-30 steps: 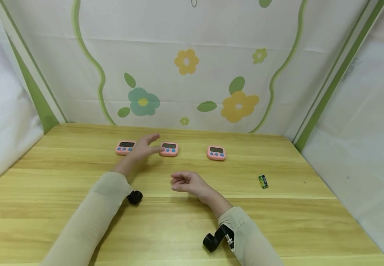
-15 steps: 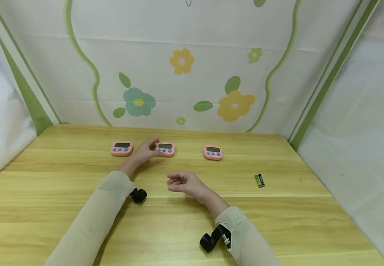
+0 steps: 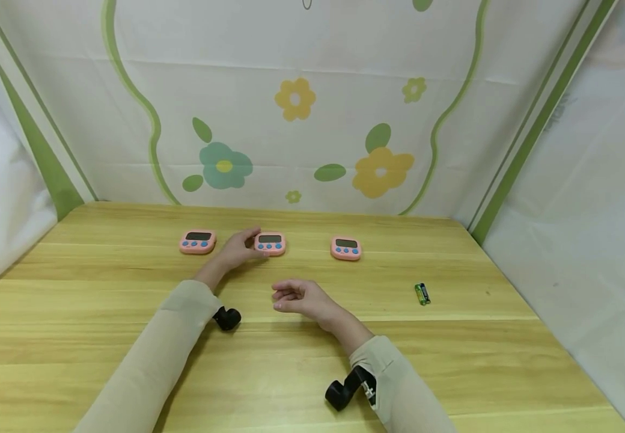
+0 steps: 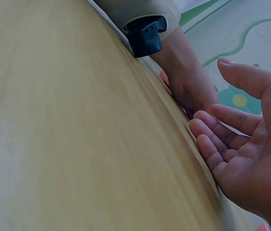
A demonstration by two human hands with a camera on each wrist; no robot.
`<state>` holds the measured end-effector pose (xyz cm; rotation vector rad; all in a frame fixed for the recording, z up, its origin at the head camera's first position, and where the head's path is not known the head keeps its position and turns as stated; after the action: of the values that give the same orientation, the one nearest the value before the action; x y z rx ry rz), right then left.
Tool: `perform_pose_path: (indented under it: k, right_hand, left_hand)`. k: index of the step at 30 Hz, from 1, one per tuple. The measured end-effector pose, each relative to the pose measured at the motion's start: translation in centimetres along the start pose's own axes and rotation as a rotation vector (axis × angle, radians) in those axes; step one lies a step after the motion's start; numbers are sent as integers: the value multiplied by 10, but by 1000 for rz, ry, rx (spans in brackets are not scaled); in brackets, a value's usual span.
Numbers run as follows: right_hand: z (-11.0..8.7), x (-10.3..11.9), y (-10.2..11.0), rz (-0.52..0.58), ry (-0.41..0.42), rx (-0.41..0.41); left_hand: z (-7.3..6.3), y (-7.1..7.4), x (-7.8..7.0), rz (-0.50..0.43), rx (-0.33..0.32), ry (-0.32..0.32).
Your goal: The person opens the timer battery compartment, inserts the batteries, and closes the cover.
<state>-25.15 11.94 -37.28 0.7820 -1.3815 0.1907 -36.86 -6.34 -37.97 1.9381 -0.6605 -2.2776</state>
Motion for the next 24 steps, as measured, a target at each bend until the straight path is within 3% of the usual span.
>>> perform_pose_path:
  k: [4, 7, 13, 19, 24]
  right_hand:
    - [0, 2, -1, -5, 5, -2]
    - [0, 3, -1, -9, 7, -3]
    - [0, 3, -2, -6, 6, -2]
    - [0, 3, -2, -14, 3, -4]
    - [-1, 4, -1, -28, -3, -14]
  left_hand:
    - [1, 0, 0, 135, -9, 11]
    - [1, 0, 0, 154, -21, 19]
    - [-1, 0, 1, 84, -35, 31]
    - [-4, -1, 1, -48, -26, 35]
    - [-5, -2, 0, -83, -40, 20]
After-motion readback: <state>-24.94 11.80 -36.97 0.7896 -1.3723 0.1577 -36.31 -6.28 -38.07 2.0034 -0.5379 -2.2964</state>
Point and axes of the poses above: each hand's wrist, its own z-axis towards the middle knuckle, its own y-axis out of the back of the hand, x = y × z, the point moved 3 cm from there along z, towards the middle knuckle, and after that the axes turned 14 degrees about -z, right-handed, at the moved point
